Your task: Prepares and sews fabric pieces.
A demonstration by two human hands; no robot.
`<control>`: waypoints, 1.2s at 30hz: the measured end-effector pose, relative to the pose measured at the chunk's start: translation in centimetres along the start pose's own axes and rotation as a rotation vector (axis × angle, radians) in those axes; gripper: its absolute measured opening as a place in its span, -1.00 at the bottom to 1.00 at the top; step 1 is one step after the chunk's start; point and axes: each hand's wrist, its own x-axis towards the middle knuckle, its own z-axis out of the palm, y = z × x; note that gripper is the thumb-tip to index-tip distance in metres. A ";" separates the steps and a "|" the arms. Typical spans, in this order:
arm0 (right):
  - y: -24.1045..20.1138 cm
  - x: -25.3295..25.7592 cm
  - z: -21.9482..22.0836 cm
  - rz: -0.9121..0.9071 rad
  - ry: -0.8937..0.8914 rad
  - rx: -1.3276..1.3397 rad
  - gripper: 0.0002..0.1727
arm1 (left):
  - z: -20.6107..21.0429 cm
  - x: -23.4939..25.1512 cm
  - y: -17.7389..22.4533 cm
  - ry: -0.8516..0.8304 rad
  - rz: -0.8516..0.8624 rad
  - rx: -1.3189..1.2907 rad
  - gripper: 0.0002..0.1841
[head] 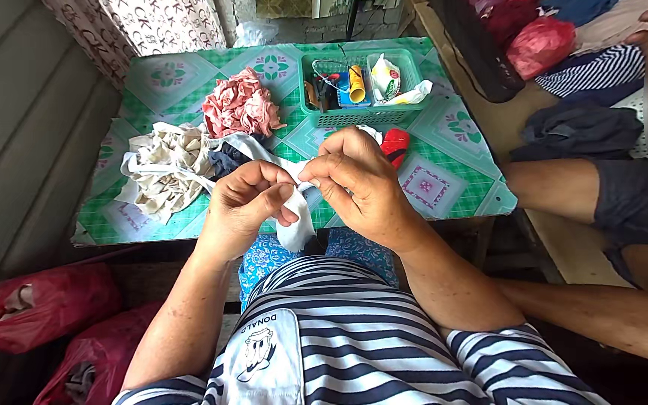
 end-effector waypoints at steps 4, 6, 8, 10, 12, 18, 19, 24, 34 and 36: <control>0.0 0.0 -0.1 -0.003 -0.004 0.011 -0.81 | 0.0 0.0 0.0 -0.001 -0.010 -0.008 -0.93; 0.1 0.0 -0.1 -0.006 -0.005 0.001 -0.81 | -0.1 0.0 0.0 0.000 -0.015 -0.007 -0.93; 0.1 -0.1 -0.1 -0.013 -0.003 -0.014 -0.82 | -0.1 -0.1 0.0 0.003 -0.023 -0.002 -0.94; 0.1 -0.1 -0.1 -0.023 0.001 -0.032 -0.81 | 0.0 -0.1 0.0 0.007 -0.031 -0.002 -0.94; 0.1 -0.1 -0.1 -0.031 0.003 -0.042 -0.82 | 0.0 -0.1 0.1 0.012 -0.040 -0.003 -0.94; 0.1 -0.1 -0.2 -0.038 -0.015 -0.009 -0.81 | 0.0 -0.1 0.2 0.001 -0.061 -0.002 -0.93; 0.2 -0.1 -0.2 -0.040 -0.017 0.007 -0.80 | 0.0 -0.1 0.3 -0.004 -0.068 -0.010 -0.93; 0.4 -0.1 -0.2 -0.049 -0.031 0.084 -0.81 | -0.2 -0.1 0.5 -0.045 -0.121 -0.100 -0.92; 1.0 -0.4 0.3 -0.051 -0.020 0.157 -0.83 | -0.3 -0.3 0.1 -0.075 -0.086 -0.105 -0.90; 1.0 -0.4 0.3 -0.054 -0.014 0.165 -0.83 | -0.3 -0.3 0.1 -0.073 -0.077 -0.086 -0.88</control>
